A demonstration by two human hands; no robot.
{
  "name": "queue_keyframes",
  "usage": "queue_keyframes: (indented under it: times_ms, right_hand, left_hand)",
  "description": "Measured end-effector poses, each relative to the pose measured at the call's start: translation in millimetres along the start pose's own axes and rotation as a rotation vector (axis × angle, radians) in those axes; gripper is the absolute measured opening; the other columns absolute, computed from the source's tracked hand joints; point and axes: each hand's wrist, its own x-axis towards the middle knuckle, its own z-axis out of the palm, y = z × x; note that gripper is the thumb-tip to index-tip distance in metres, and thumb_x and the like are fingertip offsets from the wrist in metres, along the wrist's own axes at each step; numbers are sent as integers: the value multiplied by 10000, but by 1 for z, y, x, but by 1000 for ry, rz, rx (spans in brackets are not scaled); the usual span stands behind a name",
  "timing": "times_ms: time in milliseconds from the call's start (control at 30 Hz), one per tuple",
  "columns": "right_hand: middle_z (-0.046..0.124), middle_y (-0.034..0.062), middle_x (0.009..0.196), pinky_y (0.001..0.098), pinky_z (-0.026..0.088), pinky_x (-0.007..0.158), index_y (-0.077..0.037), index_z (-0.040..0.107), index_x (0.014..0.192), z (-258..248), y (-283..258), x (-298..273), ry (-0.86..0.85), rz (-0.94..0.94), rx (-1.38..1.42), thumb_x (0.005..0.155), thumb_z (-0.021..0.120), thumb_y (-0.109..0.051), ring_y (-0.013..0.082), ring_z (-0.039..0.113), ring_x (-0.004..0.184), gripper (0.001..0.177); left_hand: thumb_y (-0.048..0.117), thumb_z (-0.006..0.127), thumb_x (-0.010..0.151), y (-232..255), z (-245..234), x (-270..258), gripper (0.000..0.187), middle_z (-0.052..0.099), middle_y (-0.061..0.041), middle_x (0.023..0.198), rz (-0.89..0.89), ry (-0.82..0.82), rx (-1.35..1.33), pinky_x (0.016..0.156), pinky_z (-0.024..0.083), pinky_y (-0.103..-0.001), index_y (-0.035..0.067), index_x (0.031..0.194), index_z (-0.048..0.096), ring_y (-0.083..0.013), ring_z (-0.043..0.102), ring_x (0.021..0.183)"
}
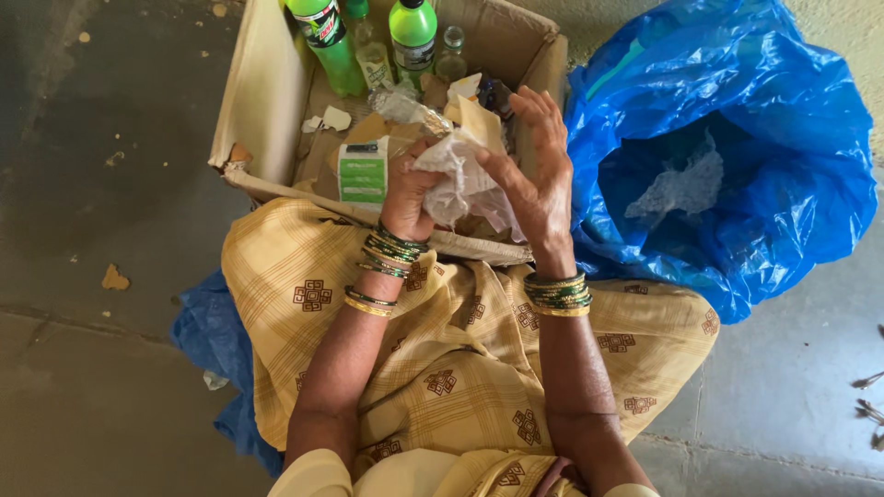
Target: The person sits on the floor and sorts through various waste items, including plastic wrappers, cardboard pieces, and bottles, separating them into a cardboard box and a blue plastic bag.
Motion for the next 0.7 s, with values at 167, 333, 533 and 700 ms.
queue_keyframes:
  times_ms: [167, 333, 533, 700]
  right_hand:
    - [671, 191, 1286, 421, 524, 1010, 56, 664, 1022, 10, 6, 10, 50, 229, 551, 881, 812, -161, 238, 630, 1112, 298]
    - [717, 134, 1228, 288, 485, 982, 52, 681, 1075, -17, 6, 8, 101, 131, 578, 997, 701, -71, 144, 600, 1055, 147]
    - [696, 100, 1149, 318, 495, 981, 36, 672, 1035, -14, -3, 14, -90, 23, 264, 898, 727, 8, 177, 606, 1122, 151]
    - [703, 55, 1113, 281, 527, 935, 35, 706, 1016, -8, -6, 9, 42, 80, 409, 952, 711, 22, 129, 635, 1031, 65]
  left_hand:
    - [-145, 663, 788, 1, 3, 0, 386, 728, -64, 1031, -50, -16, 20, 815, 579, -290, 10, 1142, 677, -160, 701, 912]
    - [-147, 657, 766, 3, 5, -1, 356, 722, -55, 1001, -62, -23, 100, 814, 573, -282, -5, 1091, 677, -145, 689, 890]
    - [-147, 676, 770, 2, 10, 1, 344, 719, -63, 1006, -79, -63, 102, 833, 583, -301, -8, 1085, 669, -156, 695, 902]
    - [-119, 679, 822, 3, 13, -1, 326, 738, -86, 1048, -145, -92, 145, 862, 583, -302, -11, 1129, 661, -171, 708, 935]
